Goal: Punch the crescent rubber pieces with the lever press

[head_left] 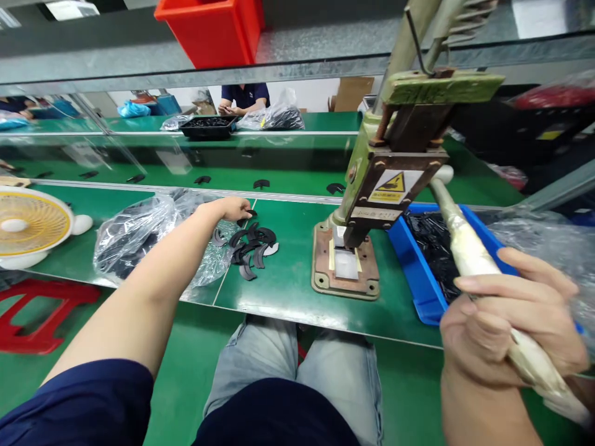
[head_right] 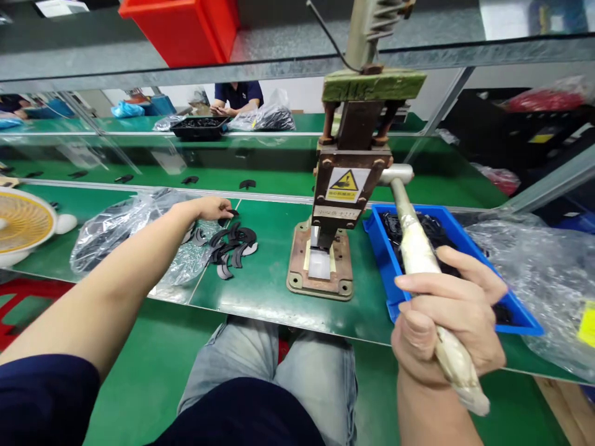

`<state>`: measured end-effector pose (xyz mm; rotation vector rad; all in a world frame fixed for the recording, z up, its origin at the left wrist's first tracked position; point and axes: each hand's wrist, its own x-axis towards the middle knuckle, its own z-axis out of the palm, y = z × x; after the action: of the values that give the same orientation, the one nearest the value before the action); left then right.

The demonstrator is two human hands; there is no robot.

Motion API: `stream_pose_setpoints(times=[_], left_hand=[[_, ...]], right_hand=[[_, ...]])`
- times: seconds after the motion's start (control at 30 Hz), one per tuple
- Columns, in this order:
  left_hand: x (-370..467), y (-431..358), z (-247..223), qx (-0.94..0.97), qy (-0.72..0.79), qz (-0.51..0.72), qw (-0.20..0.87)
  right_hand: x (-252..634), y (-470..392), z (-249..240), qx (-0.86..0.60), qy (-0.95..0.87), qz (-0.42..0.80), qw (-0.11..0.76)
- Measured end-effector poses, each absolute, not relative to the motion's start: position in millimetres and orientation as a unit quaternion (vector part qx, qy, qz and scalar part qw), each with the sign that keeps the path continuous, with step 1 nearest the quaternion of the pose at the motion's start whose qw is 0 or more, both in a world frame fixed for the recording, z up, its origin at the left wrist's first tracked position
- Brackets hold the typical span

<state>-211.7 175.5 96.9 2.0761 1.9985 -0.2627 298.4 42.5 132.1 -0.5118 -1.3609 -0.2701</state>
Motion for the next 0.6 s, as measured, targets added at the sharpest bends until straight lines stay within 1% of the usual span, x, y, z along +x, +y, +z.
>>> stream_pose_setpoints(times=[0.07, 0.1, 0.17, 0.27, 0.3, 0.37, 0.47, 0.6], left_hand=[[-200.9, 168.3, 101.1, 0.710, 0.688, -0.002, 0.148], [-190.1, 163.8, 101.8, 0.705, 0.686, 0.042, 0.178], [-157.0, 152.3, 100.4, 0.684, 0.666, 0.117, 0.274], [-87.5, 130.6, 92.6, 0.638, 0.588, 0.222, 0.445], [-63.5, 123.7, 89.0, 0.624, 0.553, 0.246, 0.495], [-20.6, 112.6, 82.1, 0.600, 0.501, 0.273, 0.560], [22.8, 105.9, 74.4, 0.570, 0.484, 0.281, 0.601], [44.9, 109.6, 70.4, 0.550, 0.503, 0.286, 0.602]], right_hand=[[293.9, 40.2, 132.2, -0.227, -0.612, -0.105, 0.751], [292.0, 38.8, 132.0, -0.229, -0.604, -0.098, 0.757], [289.3, 35.5, 131.4, -0.240, -0.596, -0.086, 0.762], [288.5, 29.9, 130.5, -0.259, -0.602, -0.073, 0.751], [288.9, 27.9, 130.4, -0.262, -0.607, -0.069, 0.747], [290.5, 23.9, 130.5, -0.267, -0.618, -0.061, 0.737], [293.1, 18.9, 131.2, -0.278, -0.633, -0.052, 0.721], [294.3, 15.9, 131.5, -0.282, -0.644, -0.048, 0.710]])
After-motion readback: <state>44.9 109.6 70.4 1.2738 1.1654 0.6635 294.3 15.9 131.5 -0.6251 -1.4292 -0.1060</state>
